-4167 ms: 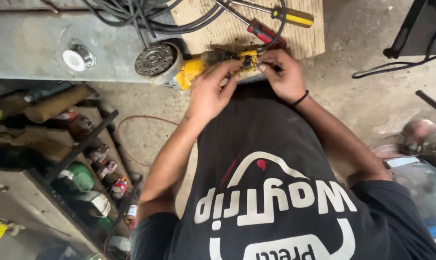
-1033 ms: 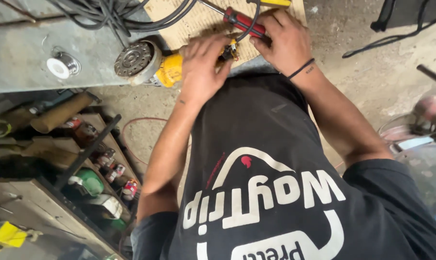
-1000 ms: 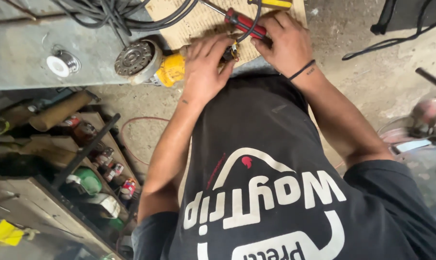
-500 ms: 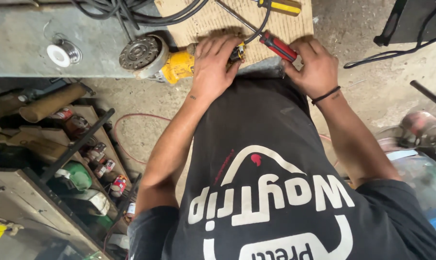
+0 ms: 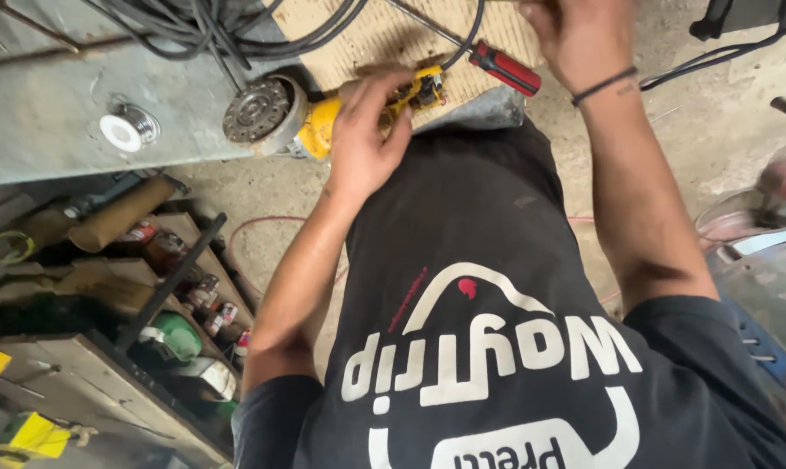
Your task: Disassembling an angle grinder using a screwdriver to inspect and repair internal components
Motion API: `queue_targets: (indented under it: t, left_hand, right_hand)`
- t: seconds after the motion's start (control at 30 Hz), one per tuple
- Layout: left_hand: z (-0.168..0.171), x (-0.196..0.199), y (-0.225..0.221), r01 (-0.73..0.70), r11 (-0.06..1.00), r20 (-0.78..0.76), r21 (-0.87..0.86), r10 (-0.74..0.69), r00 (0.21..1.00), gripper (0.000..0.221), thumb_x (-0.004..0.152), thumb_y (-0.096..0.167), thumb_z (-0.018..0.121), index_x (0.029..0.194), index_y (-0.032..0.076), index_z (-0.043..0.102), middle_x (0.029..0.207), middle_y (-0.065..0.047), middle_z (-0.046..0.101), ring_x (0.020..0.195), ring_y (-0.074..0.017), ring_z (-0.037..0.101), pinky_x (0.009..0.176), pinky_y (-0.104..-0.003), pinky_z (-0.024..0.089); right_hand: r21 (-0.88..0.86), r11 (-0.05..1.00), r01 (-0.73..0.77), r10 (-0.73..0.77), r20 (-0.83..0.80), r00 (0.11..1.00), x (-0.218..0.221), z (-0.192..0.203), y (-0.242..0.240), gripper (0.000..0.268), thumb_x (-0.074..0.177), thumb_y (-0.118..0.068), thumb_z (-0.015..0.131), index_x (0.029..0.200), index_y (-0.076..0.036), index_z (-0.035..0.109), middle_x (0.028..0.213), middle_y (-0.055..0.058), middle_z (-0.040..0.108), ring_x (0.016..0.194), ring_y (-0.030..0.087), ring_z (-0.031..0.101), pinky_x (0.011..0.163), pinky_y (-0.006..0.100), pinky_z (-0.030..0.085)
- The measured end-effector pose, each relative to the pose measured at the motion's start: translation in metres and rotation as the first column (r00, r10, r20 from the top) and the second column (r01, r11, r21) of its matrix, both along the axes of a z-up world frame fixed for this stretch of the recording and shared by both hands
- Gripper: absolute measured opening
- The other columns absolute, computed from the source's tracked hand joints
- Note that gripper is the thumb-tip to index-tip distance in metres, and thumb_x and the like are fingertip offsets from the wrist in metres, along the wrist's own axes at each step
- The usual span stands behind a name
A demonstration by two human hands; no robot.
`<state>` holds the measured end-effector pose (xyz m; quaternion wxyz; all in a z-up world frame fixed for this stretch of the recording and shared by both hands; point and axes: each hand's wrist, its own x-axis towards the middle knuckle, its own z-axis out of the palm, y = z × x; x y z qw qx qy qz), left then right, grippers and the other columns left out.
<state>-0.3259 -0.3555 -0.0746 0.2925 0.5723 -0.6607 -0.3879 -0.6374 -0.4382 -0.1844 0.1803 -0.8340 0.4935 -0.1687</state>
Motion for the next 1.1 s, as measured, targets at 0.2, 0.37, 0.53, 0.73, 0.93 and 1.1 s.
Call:
queue_targets:
  t: [0.2, 0.37, 0.53, 0.73, 0.93, 1.1]
  left_hand:
    - [-0.022, -0.011, 0.013, 0.147, 0.951, -0.387, 0.272, -0.032, 0.922, 0.028, 0.099, 0.011, 0.067, 0.126, 0.011, 0.062, 0.117, -0.003, 0.074, 0.109, -0.0159, 0.075, 0.1, -0.029, 0.056]
    - [-0.037, -0.013, -0.001, 0.614, 0.732, -0.368, 0.296, -0.505, 0.78, 0.094, 0.101, 0.027, 0.071, 0.165, 0.038, 0.003, 0.165, -0.003, 0.051, 0.12, -0.0179, 0.079, 0.102, -0.036, 0.062]
    - [-0.05, -0.008, -0.004, 0.773, 0.612, -0.422, 0.168, -0.664, 0.617, 0.088, 0.108, 0.03, 0.066, 0.168, 0.033, 0.003, 0.172, -0.002, 0.03, 0.134, -0.0243, 0.073, 0.105, -0.038, 0.058]
    - [-0.057, 0.005, -0.008, 0.797, 0.545, -0.511, 0.26, -0.623, 0.592, 0.079, 0.099, 0.025, 0.07, 0.162, 0.031, 0.023, 0.169, -0.004, 0.038, 0.133, -0.024, 0.071, 0.104, -0.04, 0.056]
    - [-0.06, 0.015, -0.01, 0.808, 0.533, -0.59, 0.25, -0.578, 0.564, 0.082, 0.101, 0.023, 0.07, 0.164, 0.03, 0.018, 0.172, -0.013, 0.027, 0.144, -0.0317, 0.061, 0.114, -0.044, 0.049]
    - [-0.065, 0.014, -0.008, 0.82, 0.509, -0.653, 0.264, -0.531, 0.54, 0.083, 0.103, 0.021, 0.069, 0.165, 0.029, 0.015, 0.175, -0.016, 0.019, 0.155, -0.0372, 0.047, 0.123, -0.048, 0.041]
  right_hand:
    - [0.17, 0.951, 0.258, -0.266, 0.027, 0.963, -0.043, 0.058, 0.059, 0.042, 0.129, -0.028, 0.072, 0.102, 0.003, 0.06, 0.09, 0.018, 0.061, 0.079, 0.034, 0.056, 0.069, 0.046, 0.039]
    - [0.167, 0.851, 0.498, -0.514, 0.066, 0.855, -0.021, 0.144, 0.139, 0.027, 0.122, -0.01, 0.063, 0.138, 0.011, 0.07, 0.106, 0.021, 0.066, 0.085, 0.03, 0.057, 0.074, 0.042, 0.044]
    - [0.115, 0.84, 0.53, -0.53, -0.04, 0.847, 0.041, 0.188, 0.218, 0.042, 0.119, -0.023, 0.057, 0.129, 0.015, 0.071, 0.107, 0.026, 0.071, 0.088, 0.039, 0.064, 0.083, 0.048, 0.049]
    - [0.033, 0.869, 0.494, -0.486, -0.131, 0.864, 0.104, 0.193, 0.243, 0.027, 0.11, -0.013, 0.066, 0.123, 0.01, 0.07, 0.11, 0.025, 0.074, 0.092, 0.039, 0.07, 0.083, 0.045, 0.056]
    - [0.046, 0.882, 0.468, -0.459, -0.138, 0.878, 0.12, 0.193, 0.231, 0.025, 0.111, -0.008, 0.064, 0.127, 0.01, 0.069, 0.112, 0.025, 0.073, 0.094, 0.038, 0.07, 0.086, 0.044, 0.056]
    - [0.031, 0.894, 0.447, -0.438, -0.155, 0.886, 0.121, 0.192, 0.222, 0.022, 0.111, -0.003, 0.07, 0.129, 0.009, 0.07, 0.113, 0.025, 0.073, 0.095, 0.038, 0.07, 0.087, 0.044, 0.056]
